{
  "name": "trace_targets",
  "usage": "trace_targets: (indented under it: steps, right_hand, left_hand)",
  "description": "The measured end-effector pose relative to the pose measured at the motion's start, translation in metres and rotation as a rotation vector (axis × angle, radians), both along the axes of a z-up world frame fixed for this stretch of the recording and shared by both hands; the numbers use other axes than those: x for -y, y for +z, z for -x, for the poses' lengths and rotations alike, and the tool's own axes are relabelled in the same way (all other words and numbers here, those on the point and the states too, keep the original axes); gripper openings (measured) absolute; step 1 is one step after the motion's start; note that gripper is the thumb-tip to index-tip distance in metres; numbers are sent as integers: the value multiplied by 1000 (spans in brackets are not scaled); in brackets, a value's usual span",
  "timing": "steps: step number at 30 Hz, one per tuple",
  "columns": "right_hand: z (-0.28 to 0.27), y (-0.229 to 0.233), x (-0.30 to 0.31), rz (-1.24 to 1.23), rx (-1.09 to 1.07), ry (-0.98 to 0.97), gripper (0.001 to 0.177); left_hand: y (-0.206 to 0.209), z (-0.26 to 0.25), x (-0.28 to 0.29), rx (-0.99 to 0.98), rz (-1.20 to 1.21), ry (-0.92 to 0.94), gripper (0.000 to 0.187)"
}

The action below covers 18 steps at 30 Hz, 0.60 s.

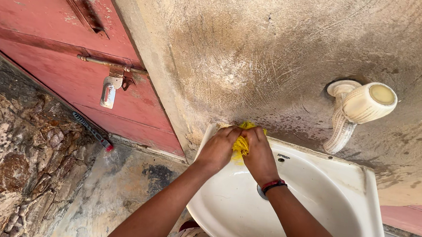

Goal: The person uses a yellow scrubber to clean the interior and rim of a white wall-mounted sink. They repeatedly wet the scrubber under the tap, scrub the basin and edges, and rinse the scrubber throughout the process.

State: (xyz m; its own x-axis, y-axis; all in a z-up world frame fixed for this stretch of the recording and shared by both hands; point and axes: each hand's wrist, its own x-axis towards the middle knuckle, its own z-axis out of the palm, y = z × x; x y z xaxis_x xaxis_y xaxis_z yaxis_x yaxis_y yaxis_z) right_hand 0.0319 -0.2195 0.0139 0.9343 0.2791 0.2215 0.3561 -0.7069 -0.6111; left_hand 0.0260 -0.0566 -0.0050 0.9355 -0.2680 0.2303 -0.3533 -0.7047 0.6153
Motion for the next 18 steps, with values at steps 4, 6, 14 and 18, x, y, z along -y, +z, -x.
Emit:
trace_targets:
  steps: [4,6,14,18]
  right_hand:
    - [-14,-4,2,-3,-150,172,65]
    - [-19,3,8,-34,-196,222,72]
    - [23,29,17,82,97,117,45]
    - [30,30,13,34,182,-90,28]
  left_hand:
    - [-19,-19,-21,-126,106,-25,51]
    - [-28,-31,-24,-224,183,-34,46]
    - [-49,-55,-20,-380,172,61,44]
    - [-46,-53,-22,-348,135,35,41]
